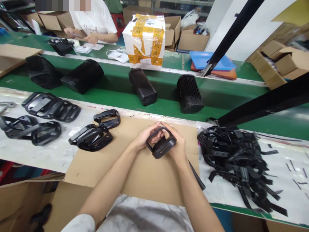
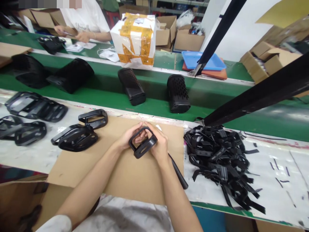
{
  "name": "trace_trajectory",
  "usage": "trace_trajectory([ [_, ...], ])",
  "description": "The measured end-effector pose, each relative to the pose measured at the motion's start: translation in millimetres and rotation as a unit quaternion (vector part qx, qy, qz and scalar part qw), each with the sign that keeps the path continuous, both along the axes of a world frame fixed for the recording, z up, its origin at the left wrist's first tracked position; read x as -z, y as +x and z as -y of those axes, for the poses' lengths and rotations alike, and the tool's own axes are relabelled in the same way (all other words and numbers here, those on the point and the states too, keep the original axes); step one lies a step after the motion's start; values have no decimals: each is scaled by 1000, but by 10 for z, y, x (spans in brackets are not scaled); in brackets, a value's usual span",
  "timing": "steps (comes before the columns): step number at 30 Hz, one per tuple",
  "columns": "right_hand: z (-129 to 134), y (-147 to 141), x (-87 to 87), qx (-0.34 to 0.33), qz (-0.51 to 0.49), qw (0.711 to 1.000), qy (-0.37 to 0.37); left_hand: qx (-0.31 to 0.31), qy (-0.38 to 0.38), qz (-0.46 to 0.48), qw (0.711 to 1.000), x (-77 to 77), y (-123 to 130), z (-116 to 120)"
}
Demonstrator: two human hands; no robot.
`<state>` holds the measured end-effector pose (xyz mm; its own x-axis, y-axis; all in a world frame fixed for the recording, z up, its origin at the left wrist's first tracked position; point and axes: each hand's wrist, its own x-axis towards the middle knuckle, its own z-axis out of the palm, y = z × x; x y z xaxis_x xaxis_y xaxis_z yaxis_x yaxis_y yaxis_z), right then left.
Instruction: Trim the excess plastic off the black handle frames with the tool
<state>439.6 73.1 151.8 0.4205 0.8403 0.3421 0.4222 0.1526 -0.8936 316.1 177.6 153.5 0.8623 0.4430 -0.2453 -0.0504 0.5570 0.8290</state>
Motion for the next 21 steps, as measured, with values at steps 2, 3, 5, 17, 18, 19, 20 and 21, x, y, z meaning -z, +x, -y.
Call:
trace_trajectory([
  [2,6,8,27,3,-5,1000,-2,0,14,19,1000,11,15,36],
  [3,12,11,39,5,-6,1000,-3,-8,25,26,999,18,25,55],
  [5,29,18,56,14,-1,1000,-2,-28,51,28,998,31,47,92],
  [17,-31,-62,18,60,-69,996,0,-47,164,-53,984,-136,-47,-23],
  [18,-47,-89,12,65,-109,992,-7,-62,161,-45,984,-144,-71,-61],
  [19,-62,-114,10,67,-159,985,-13,-92,165,-33,981,-150,-92,-92],
  [20,-75,-136,11,67,-216,974,-16,-126,177,-18,976,-154,-108,-110],
  [21,-87,-153,16,61,-276,959,-17,-154,192,-1,969,-158,-119,-113],
])
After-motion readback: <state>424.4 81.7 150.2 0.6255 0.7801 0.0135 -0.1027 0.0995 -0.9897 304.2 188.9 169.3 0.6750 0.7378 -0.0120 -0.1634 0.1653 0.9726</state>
